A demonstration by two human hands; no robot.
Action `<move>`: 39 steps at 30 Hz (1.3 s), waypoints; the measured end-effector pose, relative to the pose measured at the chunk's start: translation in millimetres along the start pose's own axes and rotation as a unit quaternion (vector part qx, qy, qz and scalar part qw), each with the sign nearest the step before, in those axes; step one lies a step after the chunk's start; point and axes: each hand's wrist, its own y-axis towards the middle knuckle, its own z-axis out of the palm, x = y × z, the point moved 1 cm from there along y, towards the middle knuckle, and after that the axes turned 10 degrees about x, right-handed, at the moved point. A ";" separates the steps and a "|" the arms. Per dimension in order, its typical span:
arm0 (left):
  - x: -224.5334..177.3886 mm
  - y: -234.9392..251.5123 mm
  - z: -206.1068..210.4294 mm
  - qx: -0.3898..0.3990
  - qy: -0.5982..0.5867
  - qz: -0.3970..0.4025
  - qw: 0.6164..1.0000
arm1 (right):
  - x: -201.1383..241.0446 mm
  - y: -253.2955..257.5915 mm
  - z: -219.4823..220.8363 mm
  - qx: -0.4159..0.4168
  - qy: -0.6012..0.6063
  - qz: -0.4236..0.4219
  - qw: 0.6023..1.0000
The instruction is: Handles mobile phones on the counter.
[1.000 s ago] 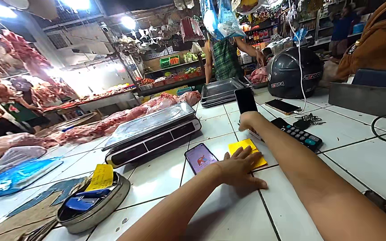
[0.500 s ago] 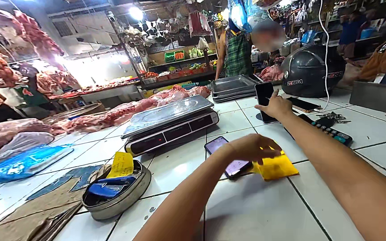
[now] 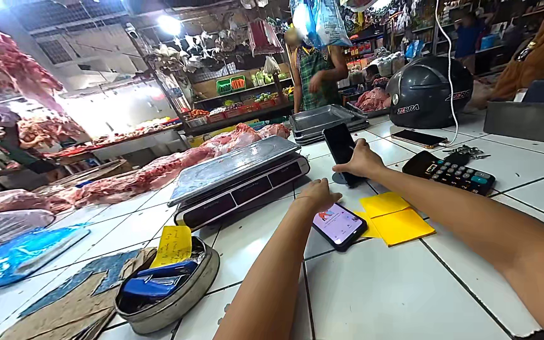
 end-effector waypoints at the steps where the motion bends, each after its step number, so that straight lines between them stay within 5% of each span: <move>1: -0.6 0.4 -0.3 0.004 0.000 0.007 1.000 | 0.8 -1.7 5.0 -0.003 0.002 -0.013 1.000; 12: -2.3 3.5 0.6 0.045 0.022 0.035 0.998 | 11.5 -11.2 6.3 0.059 -0.050 -0.049 0.996; 19: 0.3 4.1 1.8 0.038 0.012 0.031 0.999 | 2.8 12.1 -27.9 0.103 0.030 -0.026 0.994; 22: -0.1 4.1 1.8 0.036 0.006 0.026 0.999 | -9.0 15.7 -31.6 0.144 -0.126 0.021 0.981; 25: 0.3 2.7 2.7 0.030 -0.004 0.026 0.999 | -9.6 4.8 -25.9 0.225 -0.297 0.060 0.926; 27: 1.2 2.7 3.3 0.025 -0.013 0.030 0.999 | -7.4 3.9 -29.3 0.278 -0.315 0.046 0.906; 31: 3.6 6.4 4.8 0.020 -0.020 0.030 0.999 | -7.9 10.4 -41.0 0.302 -0.058 -0.119 0.944; 33: 5.5 10.3 7.2 0.013 -0.030 0.037 0.999 | -7.4 14.3 -32.1 0.300 0.127 -0.161 0.931; 36: 5.8 13.3 10.6 0.009 -0.038 0.051 0.998 | -4.2 7.7 -7.7 0.258 0.271 -0.130 0.918; 39: 4.7 9.9 12.2 0.012 -0.064 0.045 0.997 | 0.6 -4.0 16.7 0.154 0.281 -0.089 0.943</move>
